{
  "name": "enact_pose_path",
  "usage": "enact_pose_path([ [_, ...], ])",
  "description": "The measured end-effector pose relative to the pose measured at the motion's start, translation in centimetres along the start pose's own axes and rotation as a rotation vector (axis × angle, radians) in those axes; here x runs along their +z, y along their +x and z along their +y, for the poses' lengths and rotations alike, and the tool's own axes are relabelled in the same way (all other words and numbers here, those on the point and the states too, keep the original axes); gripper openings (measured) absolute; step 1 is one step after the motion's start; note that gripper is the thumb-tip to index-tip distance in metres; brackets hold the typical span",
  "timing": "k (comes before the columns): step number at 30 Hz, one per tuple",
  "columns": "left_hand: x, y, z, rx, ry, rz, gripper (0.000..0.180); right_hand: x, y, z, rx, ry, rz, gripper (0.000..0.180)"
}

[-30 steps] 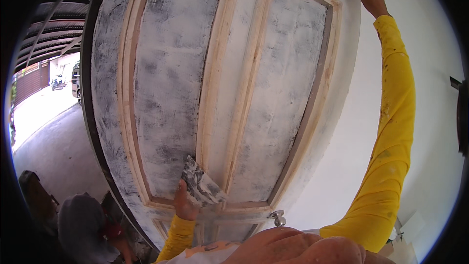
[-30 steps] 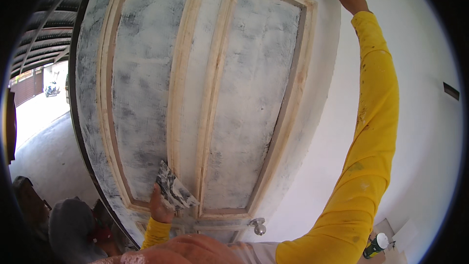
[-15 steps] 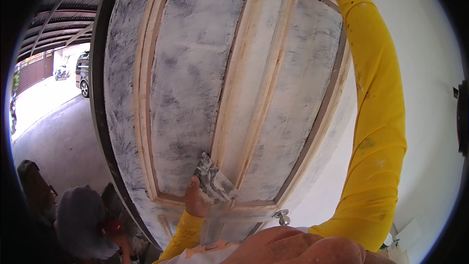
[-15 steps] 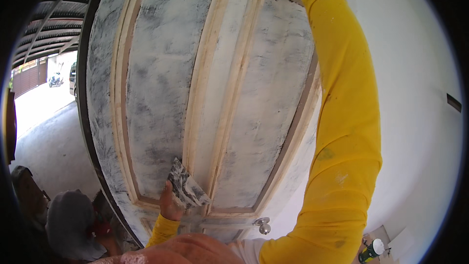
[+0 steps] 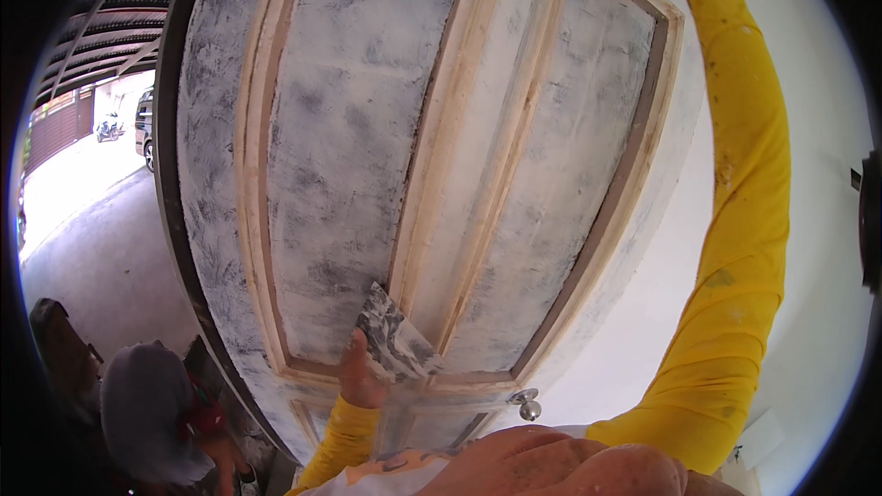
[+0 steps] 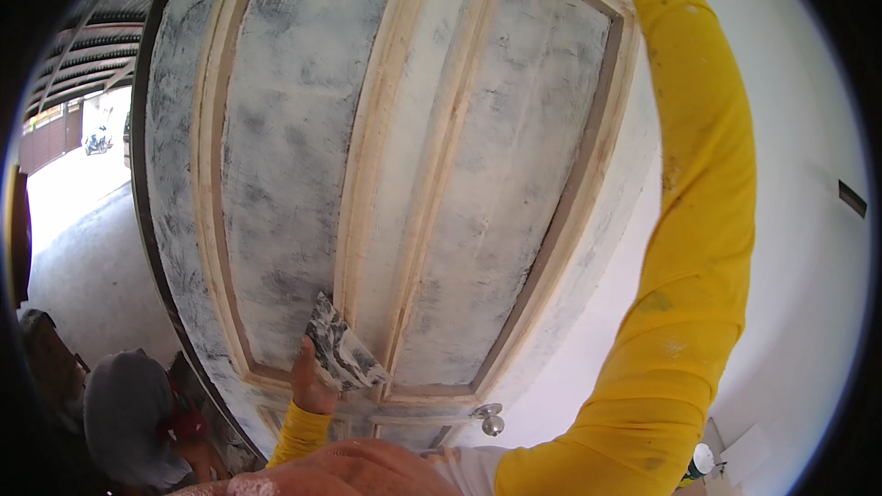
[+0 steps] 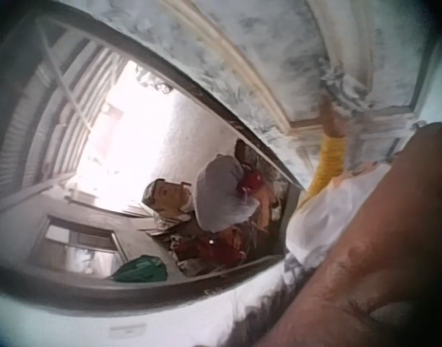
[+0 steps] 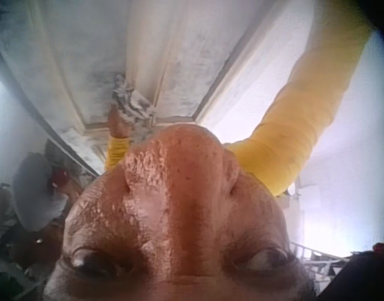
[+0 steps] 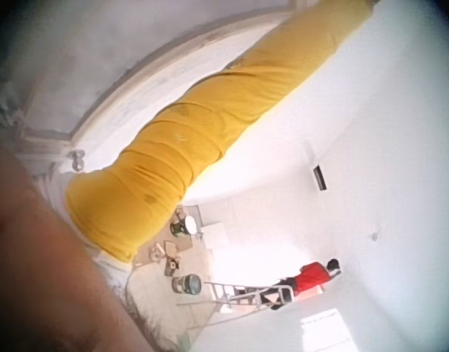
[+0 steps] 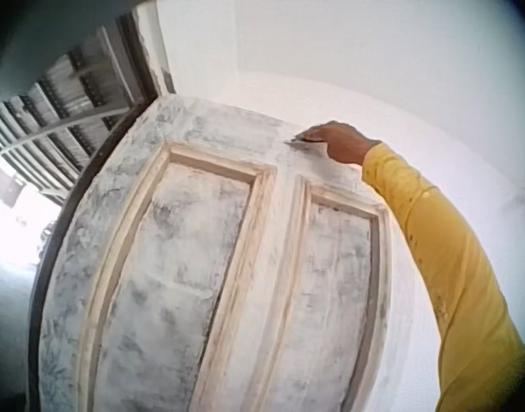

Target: The person applies plaster to a wooden door using a trowel and a putty knife. They repeatedly scoop plaster from a bucket and spread it across the door panels, smoothing the surface.

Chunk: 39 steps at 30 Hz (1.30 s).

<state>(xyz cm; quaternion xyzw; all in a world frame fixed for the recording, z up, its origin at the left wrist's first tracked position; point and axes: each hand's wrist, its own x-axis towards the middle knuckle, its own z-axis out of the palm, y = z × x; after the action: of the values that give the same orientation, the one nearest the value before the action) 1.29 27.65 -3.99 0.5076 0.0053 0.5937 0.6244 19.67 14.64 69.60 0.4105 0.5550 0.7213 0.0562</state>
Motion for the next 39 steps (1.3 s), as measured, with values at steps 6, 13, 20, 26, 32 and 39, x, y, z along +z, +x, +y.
enact_pose_path([
  [6, 1.5, 0.3, 1.9, -0.251, -0.6, 0.087, 0.045, -0.5, -8.8, 0.5, 0.0, 0.023, -0.004, 0.063],
  [13, 1.9, 0.3, 1.6, -0.192, -0.528, 0.141, 0.053, 0.7, -20.6, 3.2, 0.206, -0.135, -0.027, 0.049],
  [20, 1.7, 0.6, 1.1, -0.162, -0.588, 0.136, 0.043, -1.3, -24.4, 6.8, 0.566, -0.2, -0.173, 0.067],
  [26, 0.9, 0.4, -0.1, -0.169, -0.559, 0.154, 0.044, -2.1, -10.5, 1.2, 0.013, -0.065, 0.214, 0.036],
  [32, -0.2, 0.1, -1.3, 0.114, 0.167, 0.146, 0.043, 1.0, -1.5, -3.7, -0.012, -0.063, 0.223, 0.052],
  [39, 0.0, 0.3, 0.1, -0.122, -0.377, -0.017, 0.046, -1.9, -8.2, 0.1, 0.062, -0.193, -0.086, 0.061],
])
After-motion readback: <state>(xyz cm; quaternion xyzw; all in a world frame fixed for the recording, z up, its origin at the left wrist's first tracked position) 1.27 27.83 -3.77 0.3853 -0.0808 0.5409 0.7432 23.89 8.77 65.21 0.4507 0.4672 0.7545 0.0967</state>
